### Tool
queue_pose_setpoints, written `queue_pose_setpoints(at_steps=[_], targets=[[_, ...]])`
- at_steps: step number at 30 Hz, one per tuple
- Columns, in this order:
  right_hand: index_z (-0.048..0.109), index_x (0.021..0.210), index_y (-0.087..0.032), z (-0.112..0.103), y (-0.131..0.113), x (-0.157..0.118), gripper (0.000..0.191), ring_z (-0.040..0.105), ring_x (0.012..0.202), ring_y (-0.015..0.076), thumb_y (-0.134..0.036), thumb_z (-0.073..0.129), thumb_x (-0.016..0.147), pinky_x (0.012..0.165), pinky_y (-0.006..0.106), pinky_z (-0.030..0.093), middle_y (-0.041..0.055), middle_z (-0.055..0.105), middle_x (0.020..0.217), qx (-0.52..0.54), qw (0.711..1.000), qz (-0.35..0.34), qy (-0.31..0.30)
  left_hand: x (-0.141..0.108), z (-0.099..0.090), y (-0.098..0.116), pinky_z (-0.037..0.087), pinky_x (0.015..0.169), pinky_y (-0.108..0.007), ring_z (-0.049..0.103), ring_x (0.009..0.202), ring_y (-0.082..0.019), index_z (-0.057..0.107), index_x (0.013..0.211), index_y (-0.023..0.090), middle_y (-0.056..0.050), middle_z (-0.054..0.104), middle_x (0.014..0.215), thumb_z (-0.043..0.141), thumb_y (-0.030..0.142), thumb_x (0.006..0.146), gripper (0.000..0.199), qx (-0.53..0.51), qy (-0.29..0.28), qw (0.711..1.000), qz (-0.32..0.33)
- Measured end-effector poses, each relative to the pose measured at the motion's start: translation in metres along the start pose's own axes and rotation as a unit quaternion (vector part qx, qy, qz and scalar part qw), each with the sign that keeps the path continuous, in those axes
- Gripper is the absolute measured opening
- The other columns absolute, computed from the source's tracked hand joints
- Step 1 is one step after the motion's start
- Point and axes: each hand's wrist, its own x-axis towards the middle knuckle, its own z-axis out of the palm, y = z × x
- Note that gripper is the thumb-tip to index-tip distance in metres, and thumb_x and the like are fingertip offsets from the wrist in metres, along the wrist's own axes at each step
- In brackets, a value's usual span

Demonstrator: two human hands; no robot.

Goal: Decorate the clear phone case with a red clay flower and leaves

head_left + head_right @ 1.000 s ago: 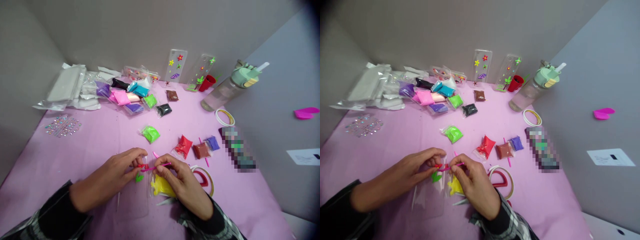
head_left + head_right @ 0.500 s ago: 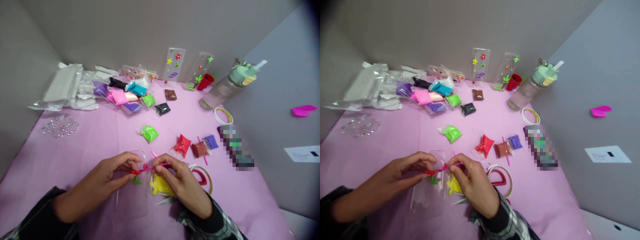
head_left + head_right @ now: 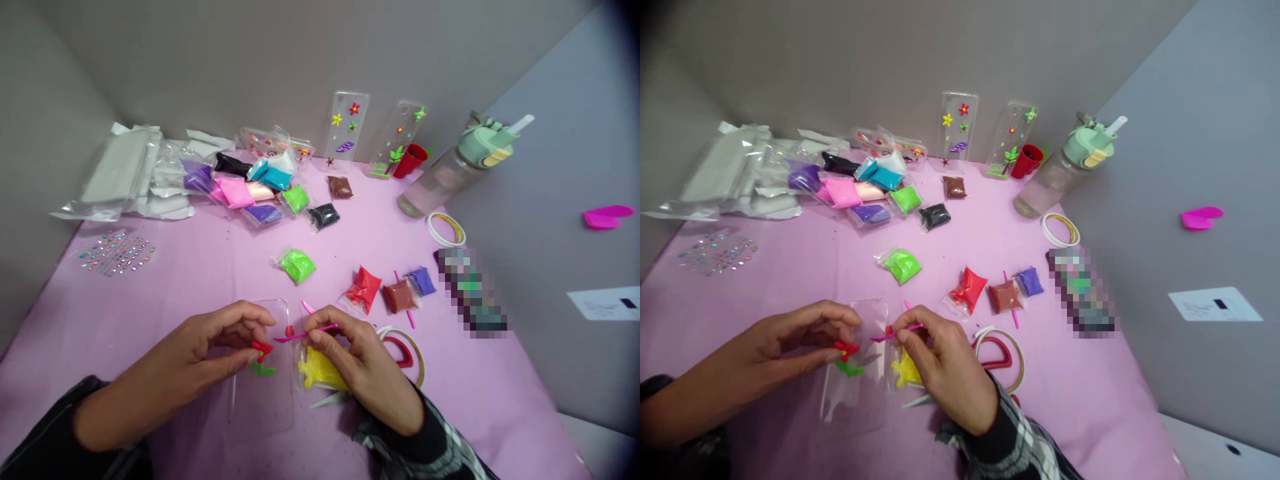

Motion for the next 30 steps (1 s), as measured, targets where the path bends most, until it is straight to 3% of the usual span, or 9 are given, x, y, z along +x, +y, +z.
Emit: queue_pose_setpoints(at_steps=[9,16,26,30], targets=[[0.064,0.095,-0.02,0.0,0.0,0.0,0.016,0.059,0.076,0.0145,-0.029,0.052,0.1,0.064,0.025,0.042,0.0005,0.067,0.086,0.001,1.0,-0.005,0.007,0.009,0.006,-0.011,0.054,0.084,-0.036,0.069,0.096,-0.022,0.061,0.11,0.023,-0.005,0.07,0.102,0.062,0.031,0.088,0.023,-0.061,-0.03,0.997,-0.029],[0.065,0.094,-0.02,-0.001,-0.001,0.0,0.015,0.062,0.082,0.0162,-0.028,0.053,0.099,0.068,0.026,0.044,0.0018,0.068,0.089,0.005,1.0,-0.009,0.006,0.014,0.005,-0.018,0.052,0.086,-0.034,0.068,0.097,-0.021,0.059,0.115,0.023,-0.003,0.069,0.099,0.064,0.033,0.088,0.029,-0.083,-0.016,0.995,-0.045],[0.064,0.093,-0.02,-0.001,-0.001,0.0,0.015,0.059,0.078,0.0152,-0.028,0.052,0.099,0.066,0.025,0.043,0.0007,0.066,0.086,-0.004,1.0,-0.008,0.005,0.017,0.003,-0.015,0.051,0.079,-0.034,0.064,0.096,-0.023,0.063,0.111,0.022,-0.007,0.07,0.108,0.059,0.039,0.091,0.027,0.041,0.028,0.999,-0.017],[0.063,0.093,-0.02,-0.001,-0.001,0.0,0.015,0.059,0.078,0.0152,-0.028,0.052,0.099,0.067,0.025,0.043,0.0004,0.066,0.085,-0.004,1.0,-0.008,0.006,0.018,0.004,-0.017,0.05,0.074,-0.031,0.064,0.086,-0.02,0.063,0.112,0.021,-0.005,0.07,0.099,0.058,0.04,0.092,0.027,0.067,0.035,0.997,-0.009]])
